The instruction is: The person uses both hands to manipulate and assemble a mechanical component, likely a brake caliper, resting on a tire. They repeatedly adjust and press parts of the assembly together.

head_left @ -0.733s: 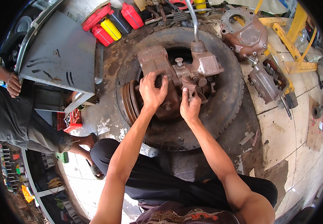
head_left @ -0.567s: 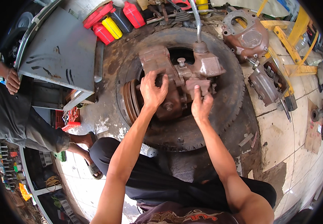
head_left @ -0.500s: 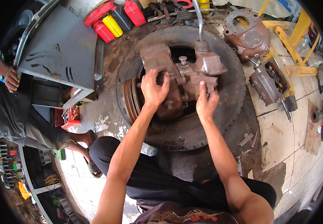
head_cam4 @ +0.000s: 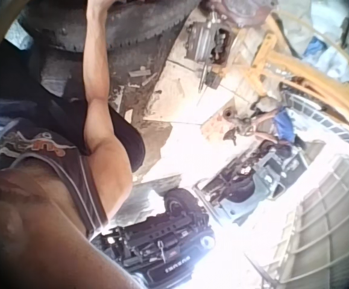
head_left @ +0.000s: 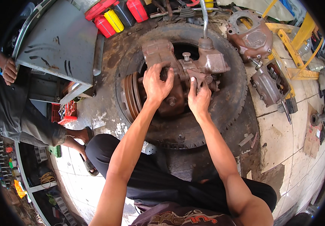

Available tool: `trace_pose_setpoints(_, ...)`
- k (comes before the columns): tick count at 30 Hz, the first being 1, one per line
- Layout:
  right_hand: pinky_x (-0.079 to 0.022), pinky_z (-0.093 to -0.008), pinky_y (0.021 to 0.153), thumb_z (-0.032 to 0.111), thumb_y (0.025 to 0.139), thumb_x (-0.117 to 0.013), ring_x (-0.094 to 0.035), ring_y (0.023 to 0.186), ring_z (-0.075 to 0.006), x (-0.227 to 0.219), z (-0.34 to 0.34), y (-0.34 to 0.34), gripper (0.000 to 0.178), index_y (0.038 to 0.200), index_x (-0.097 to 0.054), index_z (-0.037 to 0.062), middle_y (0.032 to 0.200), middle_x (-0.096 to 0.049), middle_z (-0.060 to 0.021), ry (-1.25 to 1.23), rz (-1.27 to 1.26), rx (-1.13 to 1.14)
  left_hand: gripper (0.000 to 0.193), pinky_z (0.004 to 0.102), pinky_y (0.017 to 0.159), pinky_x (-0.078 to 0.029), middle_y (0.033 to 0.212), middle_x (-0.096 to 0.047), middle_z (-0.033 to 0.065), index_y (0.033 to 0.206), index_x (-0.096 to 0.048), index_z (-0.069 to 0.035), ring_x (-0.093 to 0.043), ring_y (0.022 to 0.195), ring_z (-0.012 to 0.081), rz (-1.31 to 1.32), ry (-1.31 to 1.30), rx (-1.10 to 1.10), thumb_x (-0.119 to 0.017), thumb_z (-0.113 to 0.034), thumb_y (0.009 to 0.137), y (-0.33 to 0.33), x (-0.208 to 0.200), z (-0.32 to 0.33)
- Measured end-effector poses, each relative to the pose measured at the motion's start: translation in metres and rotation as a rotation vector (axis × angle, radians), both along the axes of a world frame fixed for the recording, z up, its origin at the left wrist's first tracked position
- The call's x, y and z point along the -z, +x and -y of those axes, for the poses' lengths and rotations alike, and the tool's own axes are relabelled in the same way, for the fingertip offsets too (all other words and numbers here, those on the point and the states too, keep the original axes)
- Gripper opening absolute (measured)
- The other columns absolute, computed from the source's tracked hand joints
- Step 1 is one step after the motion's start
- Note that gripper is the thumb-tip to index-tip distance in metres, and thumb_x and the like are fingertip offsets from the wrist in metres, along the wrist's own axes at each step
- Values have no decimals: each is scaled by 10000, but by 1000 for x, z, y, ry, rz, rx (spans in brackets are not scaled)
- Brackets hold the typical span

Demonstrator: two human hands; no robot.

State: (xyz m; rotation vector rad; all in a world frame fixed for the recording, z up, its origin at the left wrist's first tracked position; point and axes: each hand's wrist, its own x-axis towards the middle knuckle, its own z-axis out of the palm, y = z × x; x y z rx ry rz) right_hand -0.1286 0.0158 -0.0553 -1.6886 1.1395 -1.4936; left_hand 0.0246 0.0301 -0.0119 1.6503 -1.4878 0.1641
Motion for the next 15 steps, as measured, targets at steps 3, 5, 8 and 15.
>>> trace_pose_setpoints(3, -541, -415, 865, 207, 998, -666, -702, 955, -339, 10, -3, 7, 274, 1175, -674, -2, 1074, -716, -191, 80, 205, -16, 212, 418, 882, -492, 987, -728, 112, 1065, -719, -100, -677, 963, 326, -5, 15, -8, -714, -210, 884, 0, -1, -1)
trace_pose_setpoints(5, -535, -403, 829, 219, 963, -721, -707, 909, -316, 7, 1, 9, 286, 1143, -697, -2, 1009, -724, -178, 70, 244, -35, 218, 415, 891, -501, 1003, -733, 120, 1075, -724, -102, -682, 970, 332, -10, 32, -15, -719, -214, 887, 0, -1, -2)
trace_pose_setpoints(8, -521, -389, 773, 207, 968, -713, -686, 833, -317, 2, 8, 4, 244, 1068, -712, -16, 920, -708, -163, 99, 86, -38, 219, 417, 897, -499, 1001, -732, 123, 1073, -725, -99, -681, 974, 335, -12, 46, -19, -716, -218, 889, -1, -2, -2)
trace_pose_setpoints(15, -527, -407, 796, 143, 978, -677, -661, 892, -330, -1, 2, 5, 179, 1077, -717, -1, 987, -668, -163, -91, 51, 108, 225, 420, 908, -493, 1001, -730, 129, 1072, -726, -93, -677, 983, 340, 1, 51, -21, -711, -227, 892, -1, -3, -2)
